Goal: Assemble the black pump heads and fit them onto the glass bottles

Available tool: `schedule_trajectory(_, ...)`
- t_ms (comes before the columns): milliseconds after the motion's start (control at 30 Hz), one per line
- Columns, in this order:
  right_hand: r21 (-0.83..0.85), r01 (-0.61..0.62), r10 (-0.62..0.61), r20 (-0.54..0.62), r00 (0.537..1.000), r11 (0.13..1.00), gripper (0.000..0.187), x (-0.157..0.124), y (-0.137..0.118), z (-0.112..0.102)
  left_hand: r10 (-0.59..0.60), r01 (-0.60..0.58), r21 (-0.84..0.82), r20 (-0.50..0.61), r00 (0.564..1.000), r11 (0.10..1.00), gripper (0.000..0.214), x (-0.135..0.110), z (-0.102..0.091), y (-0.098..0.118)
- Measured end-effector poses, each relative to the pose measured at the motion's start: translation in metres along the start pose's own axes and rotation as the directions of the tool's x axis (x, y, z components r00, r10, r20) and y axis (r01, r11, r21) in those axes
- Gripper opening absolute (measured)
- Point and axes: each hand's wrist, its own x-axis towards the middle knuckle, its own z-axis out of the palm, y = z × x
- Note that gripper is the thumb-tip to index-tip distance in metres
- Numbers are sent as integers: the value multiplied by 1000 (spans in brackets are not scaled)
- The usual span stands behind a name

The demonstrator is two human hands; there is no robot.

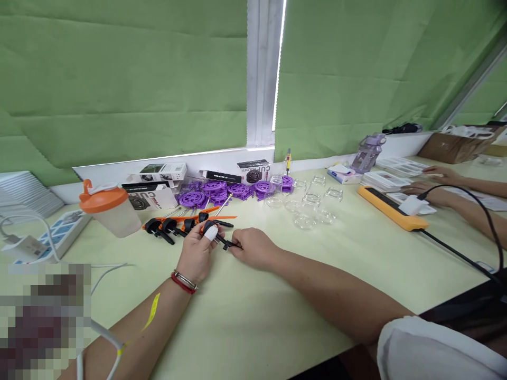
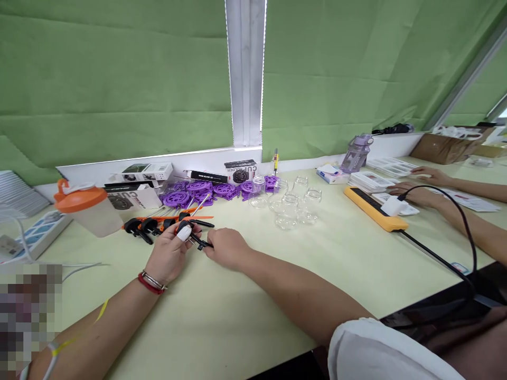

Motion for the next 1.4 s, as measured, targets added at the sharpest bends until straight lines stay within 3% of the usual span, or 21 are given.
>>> schedule_trajectory(233, 10, 50, -49, -75, 996, 999, 14, -2, -3, 4, 15, -16, 51, 20, 1000, 999, 41, -4, 2, 3)
schedule_trajectory(600, 25, 16, -13, -115, 993, 1000, 16, -1, -1, 8, 84, -88, 51, 71, 994, 995, 46, -3, -5, 0)
schedule_trajectory(833, 15, 9, -7, -104, 995, 1000, 15, -1, 0, 6, 105, -105, 157, 10, 994, 982, 44, 1, -8, 3)
schedule_trajectory(1400, -7, 14, -15, -116, 993, 1000, 16, 1, 3, 7, 92, -94, 99, 26, 995, 991, 51, 2, -10, 1)
